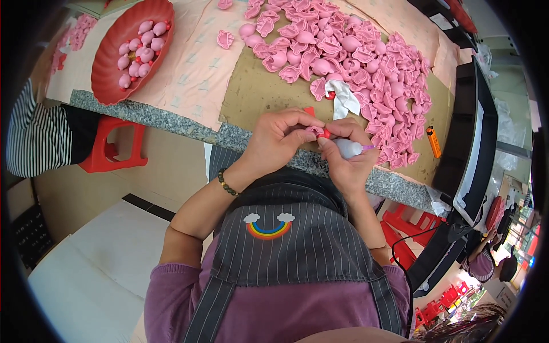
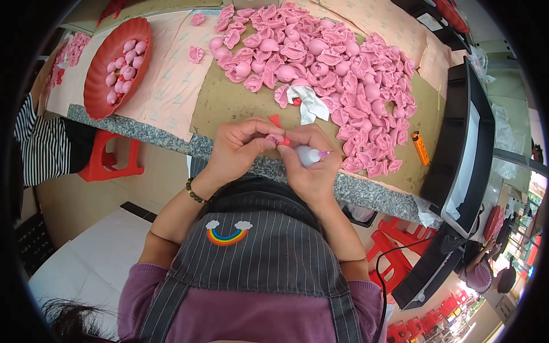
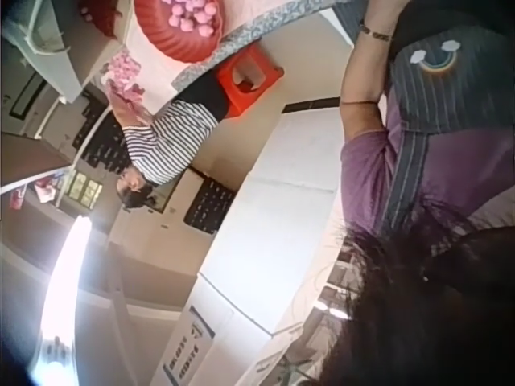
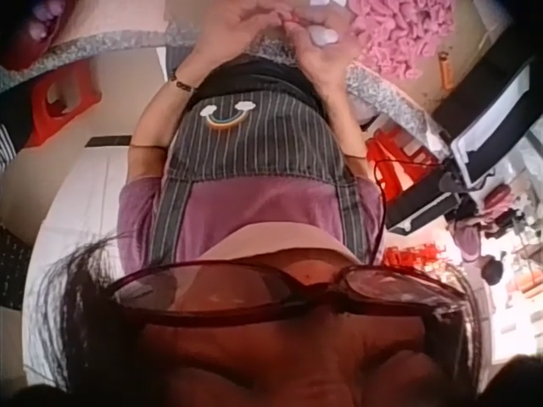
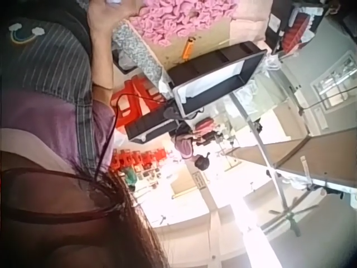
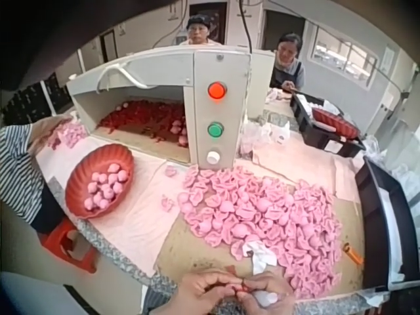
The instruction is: Assembling small pink toy parts using liquid adhesive at a factory workbench.
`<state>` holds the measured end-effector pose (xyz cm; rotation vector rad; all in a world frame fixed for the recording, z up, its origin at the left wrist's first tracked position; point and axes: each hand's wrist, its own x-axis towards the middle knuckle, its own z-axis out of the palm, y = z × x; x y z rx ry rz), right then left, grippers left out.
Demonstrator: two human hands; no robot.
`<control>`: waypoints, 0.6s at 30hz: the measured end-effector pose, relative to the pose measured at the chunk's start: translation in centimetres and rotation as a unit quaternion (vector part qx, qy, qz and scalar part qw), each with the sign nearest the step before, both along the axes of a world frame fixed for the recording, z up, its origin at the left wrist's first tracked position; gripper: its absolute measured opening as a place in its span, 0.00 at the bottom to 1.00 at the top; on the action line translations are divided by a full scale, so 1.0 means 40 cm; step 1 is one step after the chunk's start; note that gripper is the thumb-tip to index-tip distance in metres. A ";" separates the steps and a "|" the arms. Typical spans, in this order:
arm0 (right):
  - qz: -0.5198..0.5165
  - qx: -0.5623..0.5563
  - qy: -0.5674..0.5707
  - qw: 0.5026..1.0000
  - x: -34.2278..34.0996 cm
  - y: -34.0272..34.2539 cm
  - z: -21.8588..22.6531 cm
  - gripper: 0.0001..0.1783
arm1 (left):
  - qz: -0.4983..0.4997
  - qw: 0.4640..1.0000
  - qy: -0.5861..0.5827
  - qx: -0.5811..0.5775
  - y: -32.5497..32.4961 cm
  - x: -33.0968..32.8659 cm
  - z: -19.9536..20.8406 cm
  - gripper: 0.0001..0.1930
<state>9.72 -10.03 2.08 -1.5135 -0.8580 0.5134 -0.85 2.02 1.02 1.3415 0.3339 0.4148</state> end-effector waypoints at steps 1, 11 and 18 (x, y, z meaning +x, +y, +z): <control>0.001 0.002 -0.001 1.000 -0.005 0.006 0.006 0.09 | 0.001 1.000 -0.001 0.002 0.002 0.000 0.000 0.10; -0.036 0.155 0.405 0.900 -0.008 0.035 -0.011 0.06 | 0.063 0.986 -0.082 -0.134 -0.016 0.015 0.011 0.13; -0.009 -0.011 0.130 0.991 0.027 0.024 0.035 0.08 | 0.042 0.996 -0.024 -0.077 -0.008 0.017 0.007 0.13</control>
